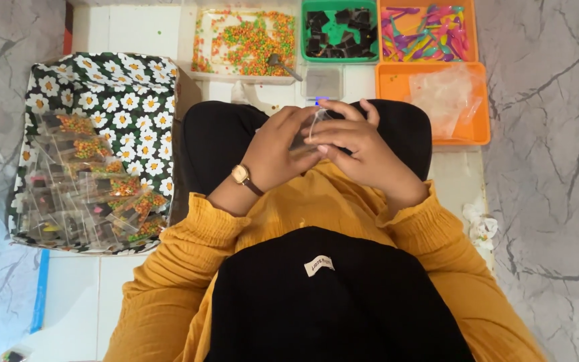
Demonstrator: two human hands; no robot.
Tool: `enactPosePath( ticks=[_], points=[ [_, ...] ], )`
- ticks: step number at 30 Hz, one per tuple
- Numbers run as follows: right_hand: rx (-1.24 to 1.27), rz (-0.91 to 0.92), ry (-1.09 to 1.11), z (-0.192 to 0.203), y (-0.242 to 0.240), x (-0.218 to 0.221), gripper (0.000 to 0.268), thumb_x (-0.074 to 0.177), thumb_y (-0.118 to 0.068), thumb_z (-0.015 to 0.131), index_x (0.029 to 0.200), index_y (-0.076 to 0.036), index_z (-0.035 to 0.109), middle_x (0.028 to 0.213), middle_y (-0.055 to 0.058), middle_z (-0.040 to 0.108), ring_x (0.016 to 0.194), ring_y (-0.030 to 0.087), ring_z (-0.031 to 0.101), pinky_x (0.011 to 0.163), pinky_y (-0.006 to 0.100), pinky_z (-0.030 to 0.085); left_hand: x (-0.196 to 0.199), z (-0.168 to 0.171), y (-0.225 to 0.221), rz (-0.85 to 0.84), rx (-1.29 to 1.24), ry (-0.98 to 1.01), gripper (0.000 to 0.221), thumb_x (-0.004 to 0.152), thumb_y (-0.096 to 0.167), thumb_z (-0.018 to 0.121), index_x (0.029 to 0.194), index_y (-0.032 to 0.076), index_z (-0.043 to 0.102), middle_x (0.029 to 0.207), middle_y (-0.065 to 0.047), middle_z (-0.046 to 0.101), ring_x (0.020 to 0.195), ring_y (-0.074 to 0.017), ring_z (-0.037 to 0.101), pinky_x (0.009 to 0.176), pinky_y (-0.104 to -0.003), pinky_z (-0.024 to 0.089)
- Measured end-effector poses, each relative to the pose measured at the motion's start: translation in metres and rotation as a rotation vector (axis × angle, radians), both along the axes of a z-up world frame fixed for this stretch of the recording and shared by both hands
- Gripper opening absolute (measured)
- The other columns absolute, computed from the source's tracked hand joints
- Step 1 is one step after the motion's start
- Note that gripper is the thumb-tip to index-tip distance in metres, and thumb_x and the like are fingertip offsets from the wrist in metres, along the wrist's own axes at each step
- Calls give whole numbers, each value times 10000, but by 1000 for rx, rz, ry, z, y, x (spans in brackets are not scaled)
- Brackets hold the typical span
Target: Filling small plastic bags with colorful beads, weighing them on a digital scale, and organizing them into a tray.
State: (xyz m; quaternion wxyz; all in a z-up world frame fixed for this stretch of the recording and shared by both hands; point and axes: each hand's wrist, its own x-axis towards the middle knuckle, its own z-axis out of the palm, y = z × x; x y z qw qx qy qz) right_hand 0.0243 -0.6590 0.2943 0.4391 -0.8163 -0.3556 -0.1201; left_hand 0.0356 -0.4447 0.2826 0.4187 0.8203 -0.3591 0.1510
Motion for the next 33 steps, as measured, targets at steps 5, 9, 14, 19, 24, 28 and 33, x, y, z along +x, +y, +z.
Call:
enactPosePath(
  ticks=[5, 9, 14, 19, 24, 28, 33],
  points=[
    [-27, -30, 28, -21, -2, 6, 146, 1029, -225, 658, 1134, -233, 759, 1407, 8, 666, 1535, 269, 333, 1178, 510, -23, 5, -3, -4, 60, 41, -159, 845, 759, 205, 925, 1435, -46, 483, 1190, -220, 617, 1066, -390, 664, 954, -484, 550],
    [-125, -46, 61, -44, -9, 17, 257, 1054, -313, 610, 1291, -253, 690, 1445, 43, 623, 1547, 271, 295, 1167, 529, -24, 25, -17, 1, 77, 140, -226, 867, 714, 313, 943, 1404, -30, 545, 1195, -224, 649, 1101, -391, 675, 1003, -469, 529],
    [-87, -57, 207, -51, -28, 45, 357, 1015, -327, 636, 1368, -275, 631, 1442, -22, 618, 1474, 238, 400, 1144, 509, 75, 64, -54, 15, 144, 99, -98, 775, 705, 273, 952, 1342, 0, 604, 1195, -205, 672, 1140, -388, 657, 1029, -463, 498],
    [-223, -305, 172, -125, -90, 117, 253, 1000, -284, 649, 1246, -316, 698, 1320, -109, 666, 1300, 163, 554, 1058, 455, 241, 104, -98, 40, 252, -119, 108, 698, 760, 218, 951, 1326, 0, 607, 1255, -203, 661, 1212, -399, 618, 1075, -461, 462],
    [-605, -611, 539, -217, -161, 203, 311, 972, -348, 646, 1265, -254, 693, 1307, 34, 659, 1266, 297, 587, 1033, 577, 345, 144, -169, 72, 234, -619, 536, 676, 938, -35, 714, 1516, 4, 365, 1418, -187, 534, 1293, -295, 570, 1092, -418, 499],
    [-647, -719, 612, -311, -207, 272, 385, 964, -419, 606, 1320, -279, 653, 1366, 33, 616, 1306, 335, 542, 1006, 628, 395, 159, -202, 79, 323, -694, 621, 567, 1002, 6, 652, 1493, -40, 373, 1444, -232, 518, 1327, -324, 535, 1099, -459, 499],
    [-615, -765, 755, -324, -208, 327, 474, 1038, -408, 409, 1395, -175, 619, 1540, 114, 490, 1450, 386, 376, 1073, 667, 351, 162, -231, 78, 298, -757, 764, 614, 941, 27, 663, 1481, -13, 373, 1413, -213, 532, 1282, -316, 573, 1053, -443, 526]
  ],
)
